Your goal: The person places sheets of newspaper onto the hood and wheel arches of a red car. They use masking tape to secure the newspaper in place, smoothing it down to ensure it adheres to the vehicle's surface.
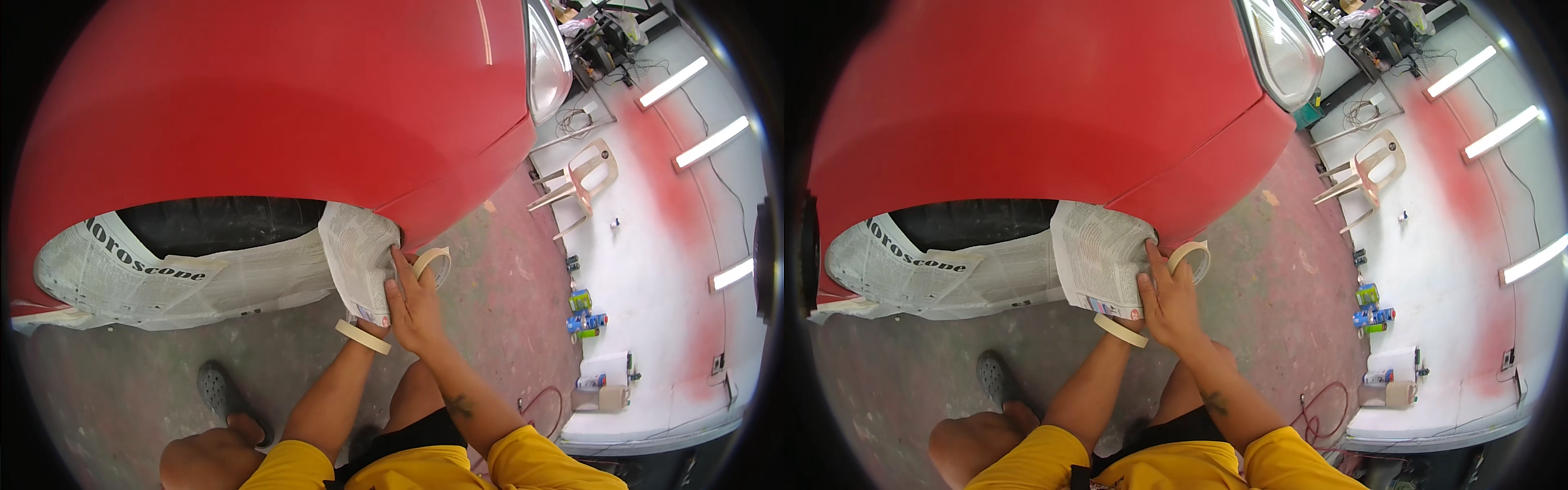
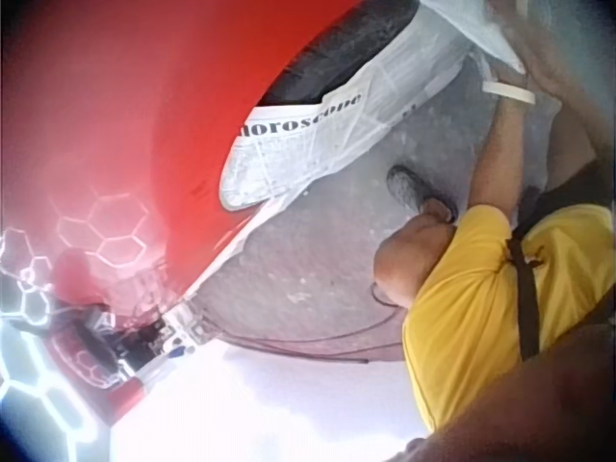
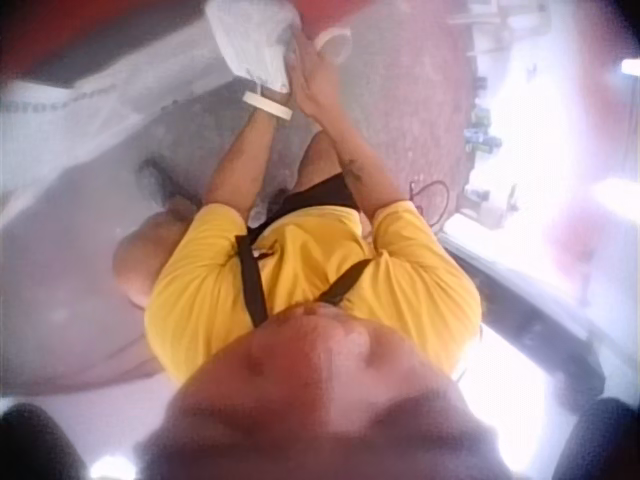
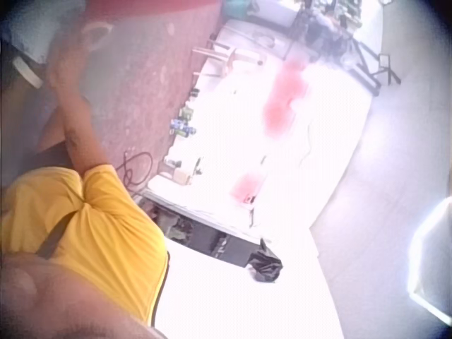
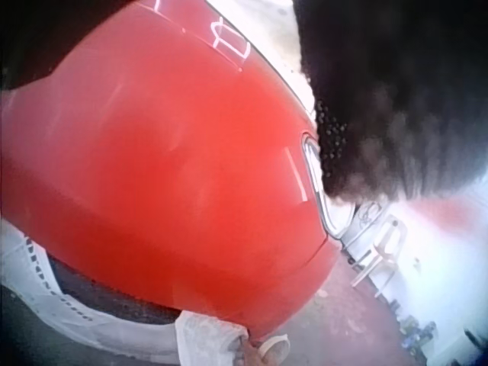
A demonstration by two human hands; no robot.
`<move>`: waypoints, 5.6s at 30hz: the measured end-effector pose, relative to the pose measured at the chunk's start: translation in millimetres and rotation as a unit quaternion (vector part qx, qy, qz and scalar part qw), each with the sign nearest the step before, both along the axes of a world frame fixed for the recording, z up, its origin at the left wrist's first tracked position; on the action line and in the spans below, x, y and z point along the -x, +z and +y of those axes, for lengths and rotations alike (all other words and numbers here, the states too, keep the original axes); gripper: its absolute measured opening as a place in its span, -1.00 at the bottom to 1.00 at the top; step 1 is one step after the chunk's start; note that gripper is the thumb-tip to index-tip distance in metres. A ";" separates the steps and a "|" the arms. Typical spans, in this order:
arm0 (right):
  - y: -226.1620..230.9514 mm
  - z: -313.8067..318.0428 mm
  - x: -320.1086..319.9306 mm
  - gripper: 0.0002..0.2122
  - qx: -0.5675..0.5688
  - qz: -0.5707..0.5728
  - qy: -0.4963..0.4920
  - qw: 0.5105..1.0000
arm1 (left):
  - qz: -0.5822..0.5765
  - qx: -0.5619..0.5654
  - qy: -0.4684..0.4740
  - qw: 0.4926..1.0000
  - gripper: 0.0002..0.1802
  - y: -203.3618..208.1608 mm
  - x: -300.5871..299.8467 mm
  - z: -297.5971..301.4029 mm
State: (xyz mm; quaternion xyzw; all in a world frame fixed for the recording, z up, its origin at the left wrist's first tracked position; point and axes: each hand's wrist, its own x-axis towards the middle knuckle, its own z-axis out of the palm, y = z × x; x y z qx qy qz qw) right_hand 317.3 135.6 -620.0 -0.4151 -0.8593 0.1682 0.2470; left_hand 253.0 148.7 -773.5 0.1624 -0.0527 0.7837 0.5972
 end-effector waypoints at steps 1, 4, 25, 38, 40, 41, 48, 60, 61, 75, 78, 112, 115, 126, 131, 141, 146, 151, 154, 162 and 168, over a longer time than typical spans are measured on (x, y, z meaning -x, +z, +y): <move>-6.3 1.6 1.6 -0.50 0.001 0.000 0.001 1.000 | -0.005 -0.002 0.005 1.000 -0.27 2.1 -1.3 -0.1; -11.4 3.8 3.3 -0.44 -0.005 0.010 0.003 1.000 | -0.002 0.008 0.029 1.000 -0.27 7.8 -5.0 -0.6; -17.7 13.6 3.2 -0.31 0.057 0.019 0.010 0.998 | 0.480 0.039 0.240 0.843 -0.27 11.4 27.8 -14.6; -9.7 22.9 10.4 -0.18 0.059 -0.032 0.032 0.997 | 0.149 0.207 0.231 0.939 -0.46 77.1 6.9 -20.4; 1.1 19.8 13.9 -0.16 0.091 -0.055 0.006 0.994 | 0.237 0.188 0.288 0.908 -0.47 71.3 5.1 -16.8; 5.9 17.9 18.2 -0.15 0.108 -0.065 -0.005 0.992 | 0.251 0.188 0.290 0.904 -0.46 65.0 5.8 -16.2; 17.5 2.4 26.4 -0.17 0.070 -0.061 -0.024 0.995 | 0.221 0.103 0.265 0.933 -0.32 56.0 7.4 -15.4; -14.4 -25.9 -32.0 -0.12 -0.004 0.109 0.143 0.984 | 0.521 0.190 0.261 0.790 -0.37 108.5 44.3 -34.9; -7.9 -28.7 -26.8 -0.12 -0.034 0.110 0.144 0.983 | 0.532 0.202 0.194 0.799 -0.36 114.3 53.5 -37.1; 37.4 -52.6 34.0 -0.53 -0.152 -0.082 0.139 0.975 | 0.084 0.134 0.027 0.987 -0.39 63.9 26.0 -37.7; 37.3 -54.0 29.5 -0.53 -0.142 -0.054 0.136 0.979 | 0.075 0.138 0.049 0.986 -0.39 69.9 23.7 -37.2; 44.9 -64.1 28.7 -0.55 -0.226 -0.044 0.134 0.964 | 0.171 0.060 0.133 0.974 -0.45 90.4 39.2 -13.1; 41.1 -62.9 28.6 -0.64 -0.228 -0.044 0.142 0.962 | 0.194 0.057 0.162 0.966 -0.46 85.3 29.6 -19.5; 27.7 -69.0 3.4 -0.68 -0.183 0.009 0.110 0.977 | 0.264 0.059 0.262 0.926 -0.50 86.8 28.0 -17.3; 15.7 -66.6 -14.9 -0.71 -0.157 0.088 0.110 0.978 | 0.288 0.059 0.289 0.911 -0.51 93.1 31.7 -12.0; 16.1 -64.7 -8.2 -0.71 -0.138 0.094 0.106 0.980 | 0.307 0.067 0.297 0.902 -0.54 84.4 29.9 -8.2; 15.3 -65.2 -6.2 -0.76 -0.129 0.096 0.096 0.982 | 0.316 0.078 0.319 0.890 -0.56 92.3 40.0 -7.9; 10.9 -60.7 -19.3 -0.78 -0.102 0.118 0.113 0.981 | 0.348 0.076 0.426 0.832 -0.55 126.8 61.2 -14.6; 16.3 -59.4 -20.1 -0.77 -0.095 0.082 0.127 0.984 | 0.336 0.050 0.465 0.818 -0.53 123.9 63.8 -14.3; 14.7 -53.2 -24.0 -0.79 -0.043 0.228 0.091 0.968 | 0.221 0.067 0.349 0.908 -0.54 156.0 66.9 -26.1; 16.7 -52.7 -23.1 -0.81 -0.057 0.203 0.094 0.973 | 0.367 0.055 0.456 0.809 -0.53 152.4 75.8 -25.0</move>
